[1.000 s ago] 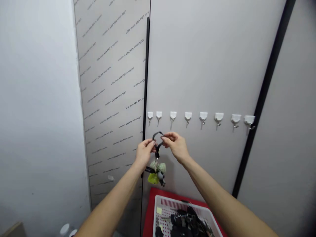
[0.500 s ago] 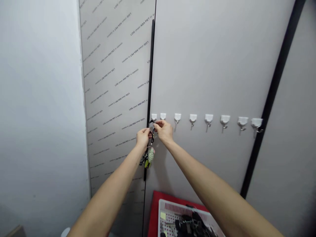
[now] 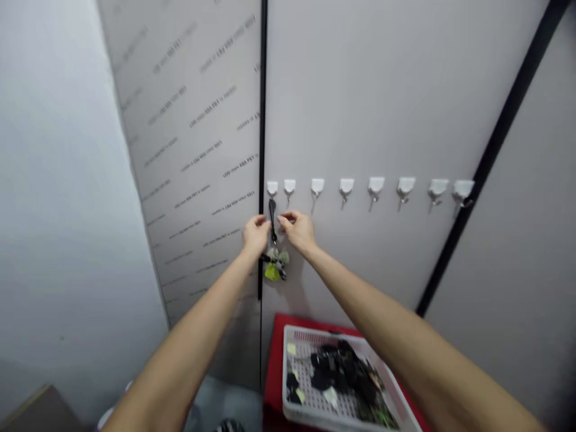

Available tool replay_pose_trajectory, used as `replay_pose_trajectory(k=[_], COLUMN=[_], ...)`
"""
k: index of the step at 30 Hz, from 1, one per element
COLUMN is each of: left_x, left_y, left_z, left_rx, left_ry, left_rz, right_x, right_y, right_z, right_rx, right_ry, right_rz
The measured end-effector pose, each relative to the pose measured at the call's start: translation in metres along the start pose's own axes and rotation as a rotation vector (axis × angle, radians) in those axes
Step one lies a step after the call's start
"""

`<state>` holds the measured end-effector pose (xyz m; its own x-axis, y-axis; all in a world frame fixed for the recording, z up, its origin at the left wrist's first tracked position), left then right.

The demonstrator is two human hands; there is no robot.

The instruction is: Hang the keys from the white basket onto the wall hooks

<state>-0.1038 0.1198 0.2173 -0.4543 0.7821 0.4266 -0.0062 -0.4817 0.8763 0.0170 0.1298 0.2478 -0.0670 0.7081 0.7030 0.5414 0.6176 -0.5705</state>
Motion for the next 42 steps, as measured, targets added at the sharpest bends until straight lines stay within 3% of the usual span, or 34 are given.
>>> replay_pose_trajectory(k=[2,5,7,11,13,16,20,24,29,35,42], left_x=[-0.017,-0.055,-0.089,-0.162,-0.19,-0.212,-0.217,-0.214,-0.21,-0.207,-0.204], left_y=[0.002,-0.013,-0.038,-0.109,-0.139,-0.162,-0.168,-0.169,-0.171,-0.184,-0.177], left_z=[-0.005,-0.001,0.009,0.032,0.039,0.043,0.044,0.044,0.043,0.04,0.034], left_rx=[0.046,0.08,0.121,0.306,0.475,0.722,0.841,0.837,0.758,0.533,0.236], left_ry=[0.006,-0.119,-0.28,-0.622,-0.744,-0.822,-0.855,-0.824,-0.754,-0.664,-0.494], left_rz=[0.095,0.109,0.037,-0.163,-0.188,-0.123,-0.065,-0.107,-0.164,-0.406,-0.557], right_x=[-0.017,-0.058,-0.095,-0.169,-0.196,-0.221,-0.23,-0.229,-0.234,-0.243,-0.237], right_y=[0.015,0.051,0.079,0.133,0.155,0.175,0.178,0.179,0.173,0.153,0.17], right_z=[-0.012,-0.028,-0.037,-0.049,-0.054,-0.06,-0.062,-0.06,-0.059,-0.073,-0.103], right_rx=[-0.032,-0.114,-0.174,-0.282,-0.39,-0.503,-0.519,-0.481,-0.241,-0.125,-0.278], right_ry=[-0.071,-0.243,-0.38,-0.585,-0.608,-0.568,-0.492,-0.45,-0.473,-0.562,-0.411], right_rz=[-0.001,0.061,0.116,0.207,0.238,0.266,0.269,0.305,0.326,0.306,0.401])
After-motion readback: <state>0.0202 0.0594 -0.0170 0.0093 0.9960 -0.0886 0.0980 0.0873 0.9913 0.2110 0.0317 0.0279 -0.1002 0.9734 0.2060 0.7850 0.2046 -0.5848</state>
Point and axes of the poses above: each hand's wrist, its own x-axis towards the middle knuckle, its own z-axis out of the palm, y = z × x, the point moved 5 cm from there along x, towards the middle knuckle, and after that the axes turned 7 degrees about -x, right-handed, at the moved point
